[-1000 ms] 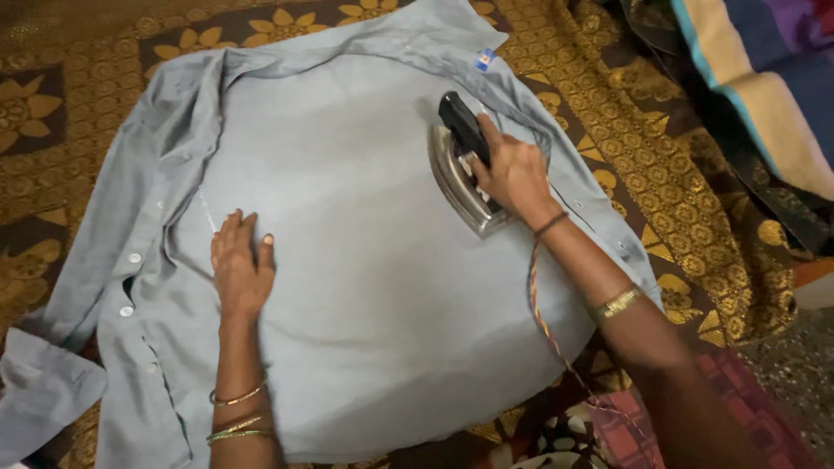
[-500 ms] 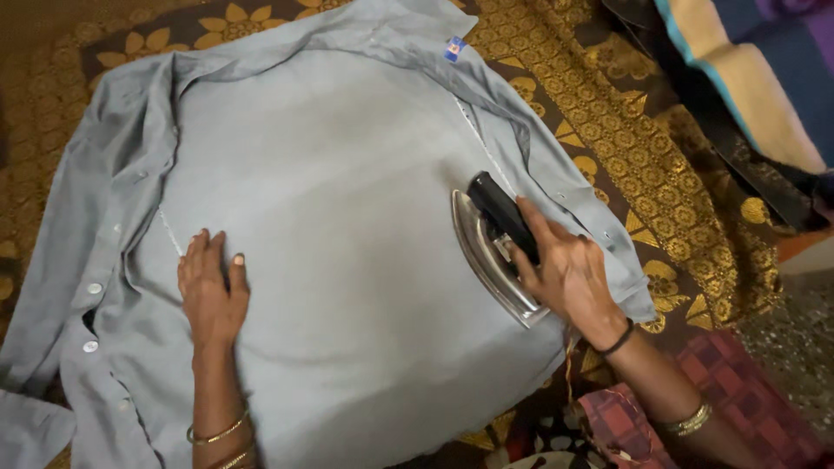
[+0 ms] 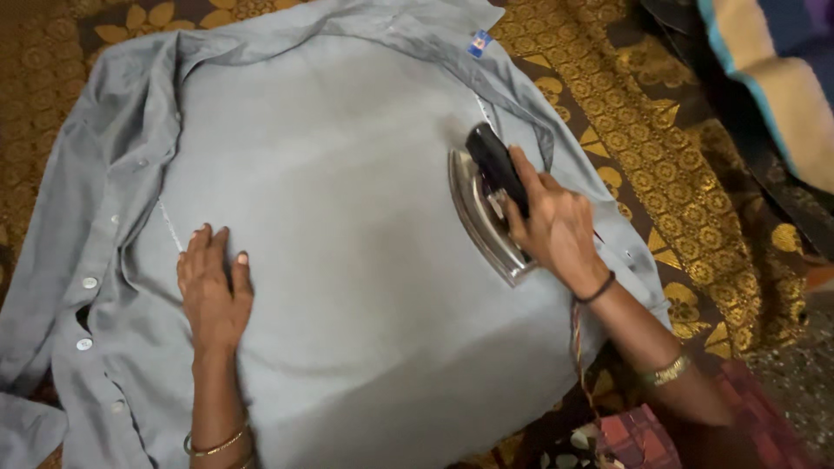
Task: The person irons a light blue button-up shirt laid out on a patterned floor mat. They use a handheld electric iron to smooth the fabric, moving it across the front panels and sleeves while using their other hand to hold the shirt in place.
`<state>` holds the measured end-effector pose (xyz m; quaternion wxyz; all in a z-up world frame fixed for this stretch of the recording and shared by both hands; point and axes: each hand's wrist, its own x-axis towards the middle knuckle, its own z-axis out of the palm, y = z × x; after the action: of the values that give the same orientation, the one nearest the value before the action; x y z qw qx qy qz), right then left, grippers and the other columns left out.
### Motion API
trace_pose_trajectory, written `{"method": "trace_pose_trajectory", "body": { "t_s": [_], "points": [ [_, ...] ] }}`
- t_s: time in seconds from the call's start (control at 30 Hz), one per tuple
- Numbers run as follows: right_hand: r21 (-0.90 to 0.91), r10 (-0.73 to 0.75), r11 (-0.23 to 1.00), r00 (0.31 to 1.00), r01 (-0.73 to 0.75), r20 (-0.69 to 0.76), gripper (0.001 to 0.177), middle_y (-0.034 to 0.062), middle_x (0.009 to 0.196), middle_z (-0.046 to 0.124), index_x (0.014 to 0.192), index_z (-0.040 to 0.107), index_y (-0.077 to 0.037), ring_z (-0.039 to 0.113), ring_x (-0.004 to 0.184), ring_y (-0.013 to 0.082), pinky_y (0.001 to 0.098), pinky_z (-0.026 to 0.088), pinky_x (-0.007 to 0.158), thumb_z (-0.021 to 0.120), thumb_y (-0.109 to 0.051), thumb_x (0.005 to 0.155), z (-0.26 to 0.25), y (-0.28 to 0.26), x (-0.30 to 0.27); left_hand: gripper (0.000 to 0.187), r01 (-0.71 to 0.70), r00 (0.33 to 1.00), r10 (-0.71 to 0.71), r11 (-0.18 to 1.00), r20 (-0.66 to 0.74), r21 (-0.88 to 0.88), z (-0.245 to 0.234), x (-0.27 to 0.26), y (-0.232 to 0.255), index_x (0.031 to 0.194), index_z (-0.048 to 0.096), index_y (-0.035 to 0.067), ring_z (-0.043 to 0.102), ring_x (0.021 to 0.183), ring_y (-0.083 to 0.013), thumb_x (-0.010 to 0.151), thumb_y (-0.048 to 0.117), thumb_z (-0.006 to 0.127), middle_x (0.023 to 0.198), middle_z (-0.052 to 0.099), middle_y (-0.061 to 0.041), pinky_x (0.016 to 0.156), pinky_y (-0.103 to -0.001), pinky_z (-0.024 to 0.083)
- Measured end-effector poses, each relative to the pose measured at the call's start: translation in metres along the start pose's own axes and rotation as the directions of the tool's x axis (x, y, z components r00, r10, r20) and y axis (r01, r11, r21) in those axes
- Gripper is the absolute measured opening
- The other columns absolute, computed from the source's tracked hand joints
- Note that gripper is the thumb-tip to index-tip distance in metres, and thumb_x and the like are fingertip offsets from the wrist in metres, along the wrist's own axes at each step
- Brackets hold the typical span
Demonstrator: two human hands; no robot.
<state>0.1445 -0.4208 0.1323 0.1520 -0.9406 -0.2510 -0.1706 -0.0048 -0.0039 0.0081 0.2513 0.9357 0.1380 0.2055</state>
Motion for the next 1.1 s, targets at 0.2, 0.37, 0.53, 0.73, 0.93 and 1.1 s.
{"method": "trace_pose_trajectory", "body": {
  "t_s": [0.2,0.37,0.53,0.73,0.93,1.1],
  "points": [
    [-0.008,-0.041,0.999,0.999,0.041,-0.019,0.068,0.0230,0.089,0.072,0.151,0.053,-0.008,0.068,0.066,0.0405,0.0504,0.054,0.059,0.076,-0.021,0.088,0.035,0.011,0.049,0.045,-0.011,1.000,0.011,1.000,-0.006,0.016,0.001,0.002,0.001,0.145,0.055,-0.001,0.037,0.151,-0.0393,0.106,0.021,0.055,0.159,0.046,-0.023,0.126,-0.054,0.022],
    [-0.036,-0.060,0.998,0.998,0.059,-0.024,0.070,0.0229,0.091,0.073,0.150,0.054,-0.009,0.069,0.069,0.0416,0.0524,0.054,0.061,0.078,-0.023,0.085,0.062,0.016,0.088,0.045,0.017,1.000,-0.018,1.000,0.002,0.025,0.002,0.004,0.003,0.146,0.055,0.000,0.036,0.151,-0.0386,0.105,0.021,0.055,0.158,0.046,-0.023,0.126,-0.054,0.020],
    [-0.034,-0.092,0.995,0.993,0.090,-0.072,0.069,0.0221,0.092,0.073,0.151,0.053,-0.010,0.069,0.072,0.0409,0.0524,0.055,0.065,0.078,-0.023,0.088,0.099,0.027,0.127,0.046,0.027,1.000,-0.027,0.999,0.015,0.028,0.002,0.008,0.004,0.147,0.053,0.000,0.035,0.151,-0.0389,0.105,0.021,0.054,0.159,0.045,-0.023,0.125,-0.055,0.020],
    [-0.134,-0.131,0.985,0.978,0.110,-0.162,0.072,0.0191,0.091,0.072,0.150,0.051,-0.012,0.068,0.071,0.0399,0.0531,0.054,0.065,0.080,-0.027,0.086,0.143,0.036,0.170,0.045,0.038,0.999,-0.039,0.998,0.018,0.042,0.003,0.012,0.008,0.147,0.053,0.000,0.036,0.151,-0.0382,0.106,0.021,0.053,0.159,0.046,-0.023,0.127,-0.054,0.019],
    [-0.094,-0.065,0.994,0.989,0.053,-0.133,0.044,0.0193,0.091,0.070,0.124,0.062,-0.007,0.067,0.079,0.0421,0.0557,0.051,0.068,0.078,-0.032,0.091,0.192,0.054,0.218,0.045,0.038,0.999,-0.038,0.999,0.009,0.027,0.002,0.015,0.010,0.147,0.054,0.000,0.037,0.152,-0.0373,0.107,0.021,0.054,0.159,0.046,-0.022,0.128,-0.053,0.019],
    [-0.207,-0.172,0.972,0.932,0.109,-0.319,0.041,0.0193,0.089,0.071,0.104,0.066,-0.007,0.067,0.071,0.0411,0.0541,0.051,0.061,0.080,-0.039,0.083,0.234,0.073,0.242,0.045,0.031,0.999,-0.031,1.000,-0.012,0.007,0.002,0.016,0.009,0.146,0.055,0.001,0.038,0.151,-0.0373,0.105,0.020,0.056,0.158,0.047,-0.022,0.127,-0.053,0.020]
  ]
}}
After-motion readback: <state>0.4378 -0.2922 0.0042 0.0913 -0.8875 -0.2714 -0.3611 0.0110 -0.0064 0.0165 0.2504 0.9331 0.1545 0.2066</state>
